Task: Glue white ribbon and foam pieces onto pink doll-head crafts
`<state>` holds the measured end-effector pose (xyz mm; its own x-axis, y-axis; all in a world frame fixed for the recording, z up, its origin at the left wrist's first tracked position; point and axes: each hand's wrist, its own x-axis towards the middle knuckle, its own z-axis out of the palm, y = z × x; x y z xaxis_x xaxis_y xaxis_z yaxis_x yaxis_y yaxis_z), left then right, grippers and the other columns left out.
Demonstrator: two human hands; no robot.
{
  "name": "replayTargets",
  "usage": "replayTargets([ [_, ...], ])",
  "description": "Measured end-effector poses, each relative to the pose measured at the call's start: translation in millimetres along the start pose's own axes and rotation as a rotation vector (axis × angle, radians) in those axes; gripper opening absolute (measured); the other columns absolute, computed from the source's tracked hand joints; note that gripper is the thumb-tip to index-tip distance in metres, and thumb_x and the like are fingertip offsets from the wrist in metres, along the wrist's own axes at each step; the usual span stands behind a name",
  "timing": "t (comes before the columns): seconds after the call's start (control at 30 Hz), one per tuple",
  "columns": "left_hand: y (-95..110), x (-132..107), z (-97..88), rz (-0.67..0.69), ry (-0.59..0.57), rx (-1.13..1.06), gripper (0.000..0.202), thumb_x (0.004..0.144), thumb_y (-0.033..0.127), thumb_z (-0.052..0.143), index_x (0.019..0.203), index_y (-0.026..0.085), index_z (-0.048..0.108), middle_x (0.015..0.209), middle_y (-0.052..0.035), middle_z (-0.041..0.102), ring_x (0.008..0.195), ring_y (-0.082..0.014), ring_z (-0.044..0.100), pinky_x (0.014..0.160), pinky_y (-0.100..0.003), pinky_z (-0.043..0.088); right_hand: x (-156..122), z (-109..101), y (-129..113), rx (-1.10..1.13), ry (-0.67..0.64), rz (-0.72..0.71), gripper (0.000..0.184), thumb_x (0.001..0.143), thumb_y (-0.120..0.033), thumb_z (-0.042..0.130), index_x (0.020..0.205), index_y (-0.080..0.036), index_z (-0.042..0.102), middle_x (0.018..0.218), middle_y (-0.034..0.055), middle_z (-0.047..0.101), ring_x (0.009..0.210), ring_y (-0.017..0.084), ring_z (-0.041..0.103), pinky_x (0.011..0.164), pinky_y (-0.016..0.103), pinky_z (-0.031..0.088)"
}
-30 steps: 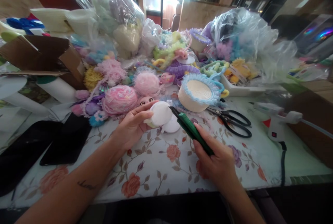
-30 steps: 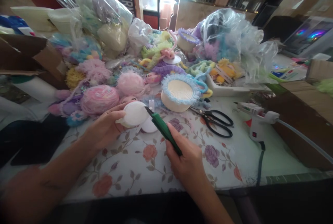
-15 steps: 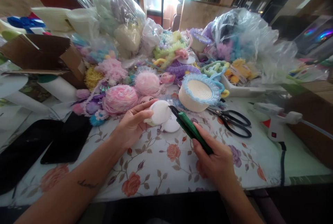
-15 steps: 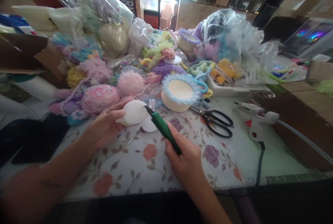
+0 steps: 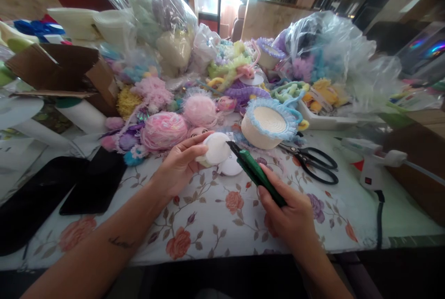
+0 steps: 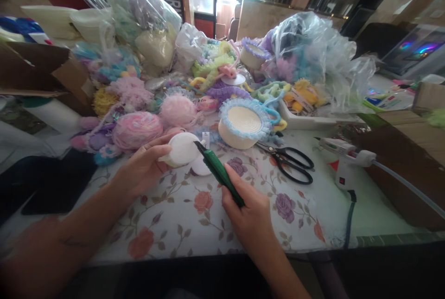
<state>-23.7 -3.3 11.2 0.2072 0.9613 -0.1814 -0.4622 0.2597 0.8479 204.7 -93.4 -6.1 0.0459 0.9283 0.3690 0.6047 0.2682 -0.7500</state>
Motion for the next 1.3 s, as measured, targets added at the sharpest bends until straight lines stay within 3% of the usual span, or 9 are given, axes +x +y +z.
replayTargets([
  [0.13,1,-1,1.6,-0.001,0.014,0.0,0.041,0.068,0.027,0.083,0.108,0.02,0.078,0.116,-0.0077,0.073,0.094,-0.0226,0.068,0.072,-0.027,0.06,-7,-3,4,0.01,-0.035,0.026,0.041,0.089,-0.026,0.059,0.128,-0.021,0.069,0.081,0.0039,0.075,0.069,0.019,0.072,0.055,0.023,0.059],
  [0.37,0,0,1.5,-0.021,0.011,-0.02,0.039,0.067,0.024,0.084,0.106,0.021,0.078,0.112,-0.0061,0.074,0.089,-0.0193,0.067,0.072,-0.026,0.06,1,-4,-6,-0.021,0.014,0.071,0.042,0.09,-0.027,0.058,0.13,-0.021,0.068,0.067,-0.0002,0.07,0.055,0.015,0.066,0.055,0.023,0.058],
  [0.53,0,1,-0.5,-0.009,0.011,-0.022,0.038,0.069,0.025,0.083,0.106,0.02,0.078,0.115,-0.0071,0.073,0.092,-0.0201,0.067,0.074,-0.026,0.059,-3,-3,-1,0.0,-0.041,0.081,0.042,0.089,-0.028,0.058,0.128,-0.019,0.069,0.077,0.0039,0.074,0.07,0.02,0.072,0.057,0.023,0.059],
  [0.77,0,0,0.6,-0.003,-0.014,0.005,0.038,0.072,0.027,0.08,0.11,0.02,0.077,0.115,-0.0072,0.073,0.095,-0.0226,0.067,0.075,-0.029,0.059,2,-4,-9,0.008,-0.011,0.024,0.042,0.09,-0.024,0.058,0.131,-0.021,0.067,0.072,-0.0004,0.072,0.057,0.015,0.067,0.057,0.022,0.058],
  [0.97,3,0,1.4,0.013,0.005,0.003,0.035,0.073,0.024,0.078,0.108,0.017,0.076,0.118,-0.0084,0.071,0.096,-0.0224,0.067,0.075,-0.027,0.058,-2,0,-7,-0.007,-0.051,-0.034,0.041,0.09,-0.022,0.057,0.129,-0.018,0.068,0.097,0.0033,0.076,0.076,0.016,0.073,0.069,0.021,0.06],
  [1.17,3,0,2.6,-0.01,-0.028,-0.007,0.036,0.075,0.024,0.077,0.11,0.017,0.075,0.118,-0.0091,0.071,0.093,-0.0206,0.065,0.074,-0.028,0.058,1,-5,-10,-0.004,-0.025,0.015,0.041,0.091,-0.024,0.058,0.131,-0.02,0.067,0.07,-0.001,0.071,0.055,0.014,0.065,0.055,0.022,0.056],
  [1.3,3,0,1.6,-0.002,-0.035,-0.01,0.036,0.076,0.023,0.076,0.111,0.015,0.074,0.115,-0.0098,0.071,0.092,-0.0202,0.065,0.076,-0.028,0.057,4,4,-11,-0.019,-0.006,-0.07,0.042,0.091,-0.021,0.057,0.132,-0.018,0.066,0.088,0.0025,0.077,0.068,0.015,0.071,0.061,0.02,0.058],
])
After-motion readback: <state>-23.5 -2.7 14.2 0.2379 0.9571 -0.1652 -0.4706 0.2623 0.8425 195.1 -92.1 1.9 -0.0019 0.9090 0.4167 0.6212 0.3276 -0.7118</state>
